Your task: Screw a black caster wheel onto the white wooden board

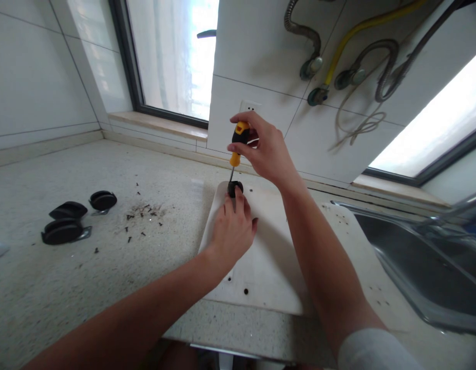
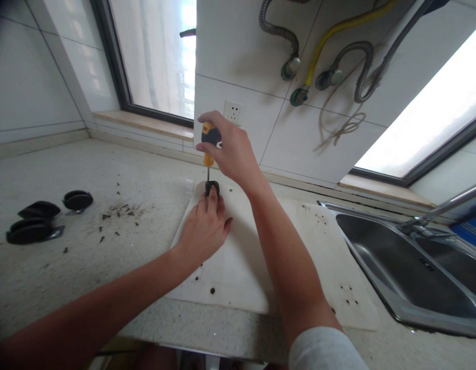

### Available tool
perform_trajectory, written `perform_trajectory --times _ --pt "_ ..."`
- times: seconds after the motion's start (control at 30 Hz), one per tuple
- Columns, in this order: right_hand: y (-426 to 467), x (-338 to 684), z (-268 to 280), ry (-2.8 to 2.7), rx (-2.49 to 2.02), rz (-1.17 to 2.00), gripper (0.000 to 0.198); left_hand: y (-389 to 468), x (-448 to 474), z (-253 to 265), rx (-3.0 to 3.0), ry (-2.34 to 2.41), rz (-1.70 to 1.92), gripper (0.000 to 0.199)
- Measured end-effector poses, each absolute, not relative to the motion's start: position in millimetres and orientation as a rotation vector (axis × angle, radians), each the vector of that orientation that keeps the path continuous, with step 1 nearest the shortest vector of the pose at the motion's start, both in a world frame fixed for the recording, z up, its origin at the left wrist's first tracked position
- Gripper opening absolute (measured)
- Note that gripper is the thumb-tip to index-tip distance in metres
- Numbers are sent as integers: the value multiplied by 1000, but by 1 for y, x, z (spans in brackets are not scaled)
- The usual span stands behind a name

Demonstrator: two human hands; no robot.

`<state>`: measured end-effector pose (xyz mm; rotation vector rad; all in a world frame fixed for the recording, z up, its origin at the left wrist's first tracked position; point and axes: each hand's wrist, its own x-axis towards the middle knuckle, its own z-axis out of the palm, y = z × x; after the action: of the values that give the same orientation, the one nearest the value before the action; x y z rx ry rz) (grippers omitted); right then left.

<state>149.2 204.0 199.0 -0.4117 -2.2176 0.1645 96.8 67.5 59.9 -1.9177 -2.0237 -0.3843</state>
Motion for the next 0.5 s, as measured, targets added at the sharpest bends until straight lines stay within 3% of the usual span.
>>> perform_trajectory --times 0.17,0.5 --pt "204 144 195 -2170 -446 125 38 67 97 61 -1909 -2026 -394 69" --pt "207 146 197 -2211 -329 305 51 69 97 61 -1935 -2041 -373 72"
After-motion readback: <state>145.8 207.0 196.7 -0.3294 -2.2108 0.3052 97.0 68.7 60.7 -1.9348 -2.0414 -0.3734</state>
